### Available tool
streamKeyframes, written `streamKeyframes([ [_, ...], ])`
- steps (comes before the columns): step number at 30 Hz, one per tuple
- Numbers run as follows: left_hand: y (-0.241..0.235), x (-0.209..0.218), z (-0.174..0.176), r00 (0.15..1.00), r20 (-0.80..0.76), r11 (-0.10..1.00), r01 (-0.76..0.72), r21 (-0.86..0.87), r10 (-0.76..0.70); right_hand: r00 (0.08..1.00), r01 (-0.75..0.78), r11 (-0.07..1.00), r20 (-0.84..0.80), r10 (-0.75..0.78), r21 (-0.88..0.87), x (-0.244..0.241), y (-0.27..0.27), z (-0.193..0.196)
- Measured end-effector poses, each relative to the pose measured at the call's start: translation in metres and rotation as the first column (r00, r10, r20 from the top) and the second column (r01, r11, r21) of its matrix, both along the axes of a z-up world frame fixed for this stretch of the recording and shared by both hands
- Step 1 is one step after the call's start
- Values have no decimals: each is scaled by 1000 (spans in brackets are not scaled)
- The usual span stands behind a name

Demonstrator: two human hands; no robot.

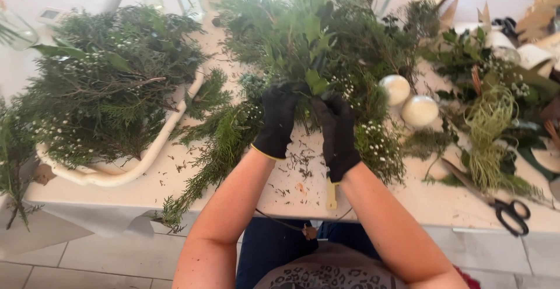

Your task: The person assembles a floral wreath by hand, using shears to trim sprigs of evergreen and holly and tucking them into the circular frame alongside small white flowers and ornaments.

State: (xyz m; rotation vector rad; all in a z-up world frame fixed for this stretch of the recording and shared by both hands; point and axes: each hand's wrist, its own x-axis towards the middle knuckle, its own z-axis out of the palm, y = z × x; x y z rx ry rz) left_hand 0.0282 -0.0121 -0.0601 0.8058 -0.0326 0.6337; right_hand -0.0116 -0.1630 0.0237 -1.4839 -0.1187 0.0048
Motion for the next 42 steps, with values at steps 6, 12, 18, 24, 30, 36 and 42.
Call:
streamKeyframes([
  [6, -20, -23, 43, 938, -288, 977, -154, 150, 192, 984, 0, 978, -176, 38, 210, 3, 16, -11],
  [12, -32, -30, 67, 946, -283, 987, -144, 77, 160, 976, -29, 972, -204, 78, 235, -13, 31, 24],
  [18, -10, -26, 50, 995, -85, 932, 73, 355, -45, 999, 12, 981, -53, -2, 193, 15, 15, 3],
  [24, -6, -49, 78, 958, 39, 887, 248, 390, -286, 998, 10, 976, 63, -25, 219, -4, 13, 35],
  [30, -16, -50, 95, 989, -132, 930, 107, 351, -64, 999, -27, 990, 49, 21, 139, 13, 10, 0],
  [36, -8, -33, 50, 984, -172, 927, 29, 375, 39, 998, -27, 997, 63, 23, 66, -3, 14, 18],
  [42, -9, -43, 65, 990, -140, 918, 22, 397, 36, 998, -59, 996, 43, 56, 64, 1, 10, 4],
])
